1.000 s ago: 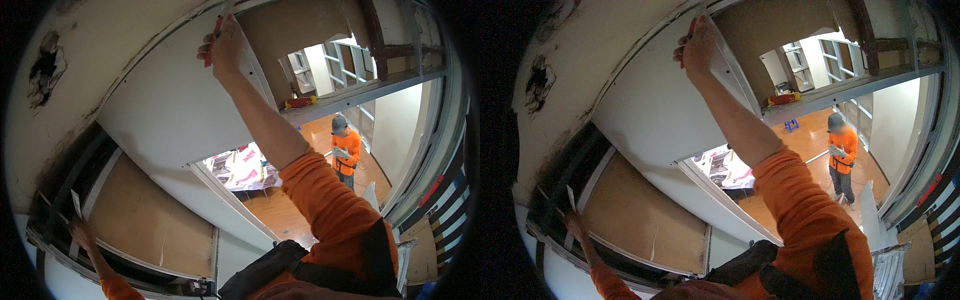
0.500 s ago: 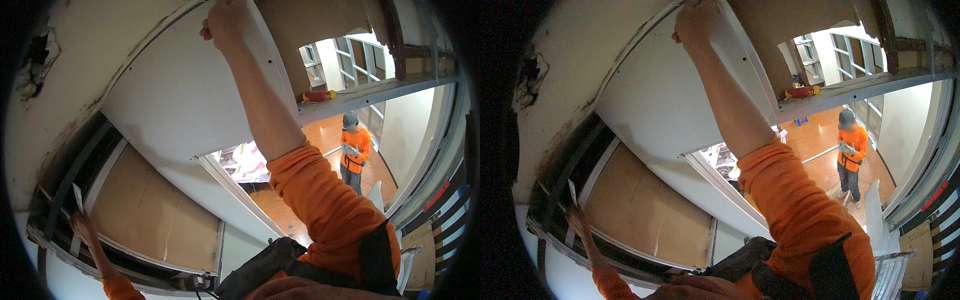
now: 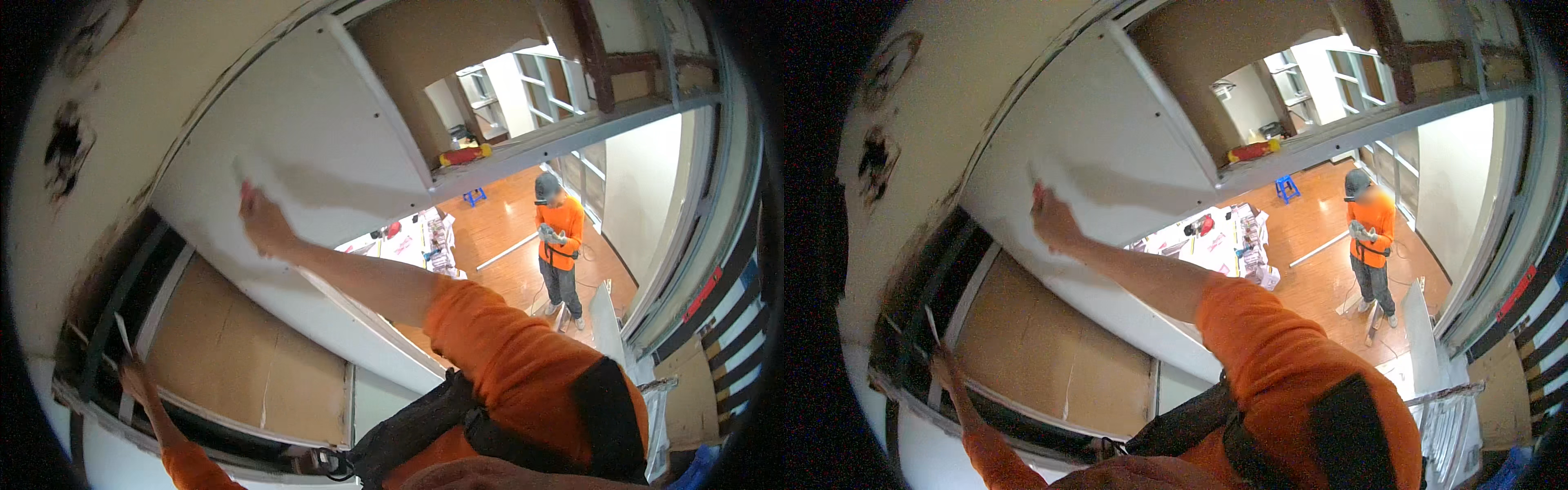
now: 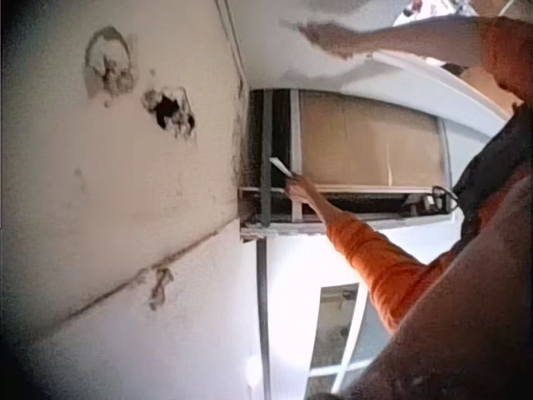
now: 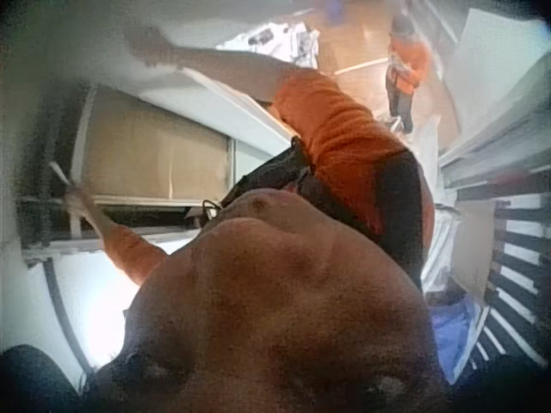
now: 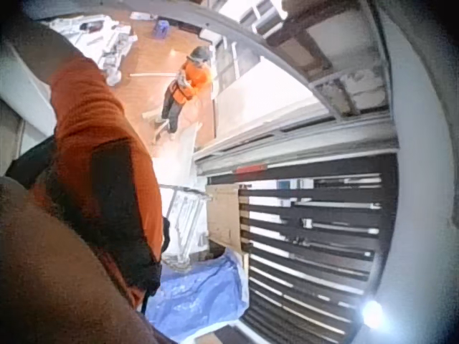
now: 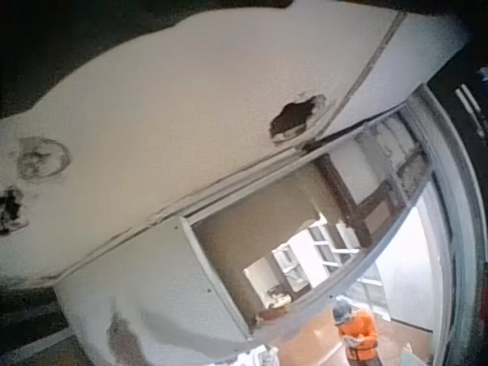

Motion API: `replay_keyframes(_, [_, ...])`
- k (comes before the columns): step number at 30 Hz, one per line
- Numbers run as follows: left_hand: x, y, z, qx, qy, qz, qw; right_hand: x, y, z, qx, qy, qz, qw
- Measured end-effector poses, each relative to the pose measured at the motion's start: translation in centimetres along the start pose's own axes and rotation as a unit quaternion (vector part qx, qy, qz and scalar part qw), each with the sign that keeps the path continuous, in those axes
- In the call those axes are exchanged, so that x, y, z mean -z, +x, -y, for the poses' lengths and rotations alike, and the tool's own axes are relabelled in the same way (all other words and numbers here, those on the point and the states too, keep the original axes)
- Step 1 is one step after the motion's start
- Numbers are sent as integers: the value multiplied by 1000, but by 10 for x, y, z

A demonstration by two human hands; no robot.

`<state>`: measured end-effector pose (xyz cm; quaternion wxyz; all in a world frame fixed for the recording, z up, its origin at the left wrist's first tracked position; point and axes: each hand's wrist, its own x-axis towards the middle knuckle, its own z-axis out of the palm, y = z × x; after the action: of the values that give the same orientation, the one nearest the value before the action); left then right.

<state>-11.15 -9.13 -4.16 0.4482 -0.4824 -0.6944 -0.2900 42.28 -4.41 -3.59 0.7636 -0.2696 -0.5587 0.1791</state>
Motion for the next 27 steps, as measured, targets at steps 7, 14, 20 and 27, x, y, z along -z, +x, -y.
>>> replay_keyframes(7, [-7, -1, -23, -19, 39, 7, 999, 140, 83, 60, 150, 96, -218, 960])
replay_keyframes(14, [-3, -5, -15, -15, 32, 16, 999, 141, 85, 75, 192, 58, -201, 959])
replay_keyframes(20, [-10, -1, -6, 7, -2, 7, 1000, 114, 124, 34, 91, 99, -132, 982])
replay_keyframes(27, [-3, 0, -9, -52, 18, -35, 998, -70, 14, -44, 4, -52, 143, 988])
